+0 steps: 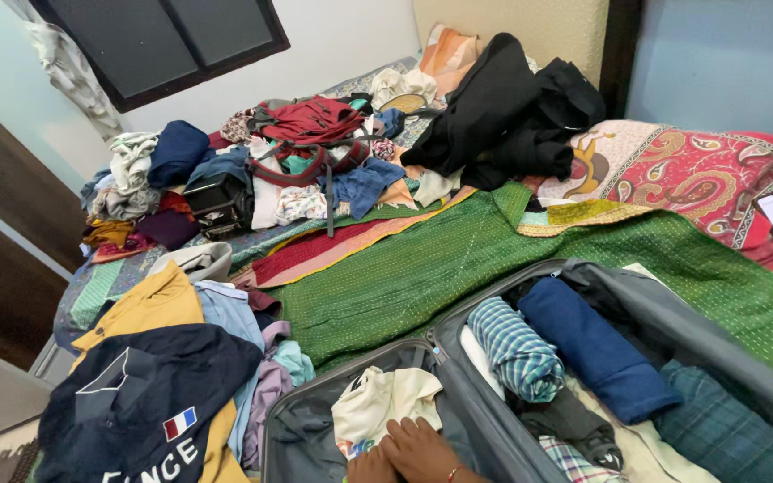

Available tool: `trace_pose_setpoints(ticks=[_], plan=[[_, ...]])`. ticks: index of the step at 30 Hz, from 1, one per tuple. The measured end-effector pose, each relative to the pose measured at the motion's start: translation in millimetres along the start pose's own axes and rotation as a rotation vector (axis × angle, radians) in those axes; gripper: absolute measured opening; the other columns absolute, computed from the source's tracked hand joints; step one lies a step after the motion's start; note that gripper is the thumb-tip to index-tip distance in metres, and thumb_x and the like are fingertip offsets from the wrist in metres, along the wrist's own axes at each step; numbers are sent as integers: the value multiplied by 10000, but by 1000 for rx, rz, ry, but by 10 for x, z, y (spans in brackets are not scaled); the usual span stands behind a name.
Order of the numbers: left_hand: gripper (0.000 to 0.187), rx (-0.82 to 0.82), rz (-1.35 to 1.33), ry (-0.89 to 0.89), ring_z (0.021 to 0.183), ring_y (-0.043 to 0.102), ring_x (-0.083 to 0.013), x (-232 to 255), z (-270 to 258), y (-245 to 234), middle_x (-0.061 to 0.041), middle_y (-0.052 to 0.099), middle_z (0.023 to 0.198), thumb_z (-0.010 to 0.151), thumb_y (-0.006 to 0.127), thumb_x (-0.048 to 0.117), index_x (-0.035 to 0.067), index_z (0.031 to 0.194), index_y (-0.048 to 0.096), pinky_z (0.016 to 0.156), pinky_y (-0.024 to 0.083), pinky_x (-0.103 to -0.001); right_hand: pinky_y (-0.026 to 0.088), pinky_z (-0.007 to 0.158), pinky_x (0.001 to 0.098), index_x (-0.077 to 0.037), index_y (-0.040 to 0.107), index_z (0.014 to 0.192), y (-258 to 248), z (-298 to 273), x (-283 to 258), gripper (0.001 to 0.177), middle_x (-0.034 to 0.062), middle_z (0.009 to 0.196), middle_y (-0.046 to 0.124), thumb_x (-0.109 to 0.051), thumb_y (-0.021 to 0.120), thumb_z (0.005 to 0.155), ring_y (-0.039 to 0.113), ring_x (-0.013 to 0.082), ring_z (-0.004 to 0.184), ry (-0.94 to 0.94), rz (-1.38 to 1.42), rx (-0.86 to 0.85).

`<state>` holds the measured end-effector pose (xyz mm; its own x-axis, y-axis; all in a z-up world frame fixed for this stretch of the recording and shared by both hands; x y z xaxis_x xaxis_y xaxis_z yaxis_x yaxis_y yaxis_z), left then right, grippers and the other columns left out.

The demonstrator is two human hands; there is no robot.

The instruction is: The person folds a white t-shirt and places it into an open suitcase on a bed. They then pick up a navy blue t-shirt with 'FRANCE' printed on it, fold it, and place it into the suitcase. The bed is covered with a pile of various other clothes.

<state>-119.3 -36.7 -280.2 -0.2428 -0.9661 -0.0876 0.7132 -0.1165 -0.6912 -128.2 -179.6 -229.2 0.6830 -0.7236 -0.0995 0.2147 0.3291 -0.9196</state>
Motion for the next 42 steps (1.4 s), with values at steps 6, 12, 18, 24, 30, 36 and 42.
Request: trace_pose_setpoints(ticks=[6, 12, 18, 24, 30, 36, 42], plan=[[342, -911, -122, -148, 832, 741, -235, -131, 14, 89, -34, 746, 887, 854, 611, 438, 267, 1143, 676, 818, 547, -519, 510, 775, 518, -72, 695, 1033, 174, -28, 38, 248, 142, 1029, 654, -276, 604, 927, 609, 341, 1006, -4, 50, -211], [513, -1040, -304, -60, 931, 733, -288, -245, 131, 29, -98, 748, 963, 793, 702, 529, 163, 1145, 633, 834, 542, -542, 539, 652, 507, -74, 681, 1022, 377, -124, 140, 286, 125, 1012, 628, -338, 665, 913, 609, 348, 976, -46, 115, -196], [455, -303, -164, -133, 574, 651, -299, -104, 36, -86, -121, 694, 805, 757, 643, 476, 140, 1059, 700, 510, 494, -502, 552, 711, 526, -79, 678, 1014, 264, -49, 101, 274, 122, 1033, 634, -309, 715, 868, 609, 355, 1029, 53, 109, -217], [219, 718, 165, 213, 440, 446, -196, -10, 101, -54, 5, 513, 553, 775, 536, 370, 184, 695, 618, 475, 339, -438, 553, 856, 532, -77, 672, 1137, -29, 206, 154, 351, 144, 1187, 648, -283, 723, 857, 577, 383, 1154, 180, 246, -483], [200, 392, 102, 134, 430, 438, -196, 25, 151, -66, 11, 500, 532, 733, 561, 362, 190, 686, 651, 471, 316, -441, 531, 861, 544, -97, 656, 1210, 130, 183, 104, 345, 135, 1217, 645, -282, 668, 920, 579, 381, 1170, 245, 203, -474], [174, -539, -42, -101, 505, 496, -211, -85, 107, 105, 4, 542, 596, 763, 584, 345, 190, 752, 662, 567, 366, -459, 526, 706, 528, -51, 658, 1217, 103, -124, 91, 440, 142, 1151, 618, -289, 669, 848, 582, 382, 1021, 77, 46, -17], [155, -755, -57, -149, 580, 555, -226, -68, 266, 104, -4, 585, 660, 793, 606, 329, 191, 817, 672, 662, 417, -476, 555, 652, 507, -29, 682, 1170, 303, -82, 79, 347, 140, 1066, 625, -225, 630, 888, 596, 406, 1072, 89, -68, 80]])
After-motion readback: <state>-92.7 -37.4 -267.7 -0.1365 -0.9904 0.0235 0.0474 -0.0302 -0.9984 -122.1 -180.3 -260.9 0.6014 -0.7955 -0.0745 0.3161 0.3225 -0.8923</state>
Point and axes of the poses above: each hand's wrist, its own z-axis towards the middle knuckle, its own y-axis out of the palm, x = y × z, the point moved 1 cm from there along z, towards the middle knuckle
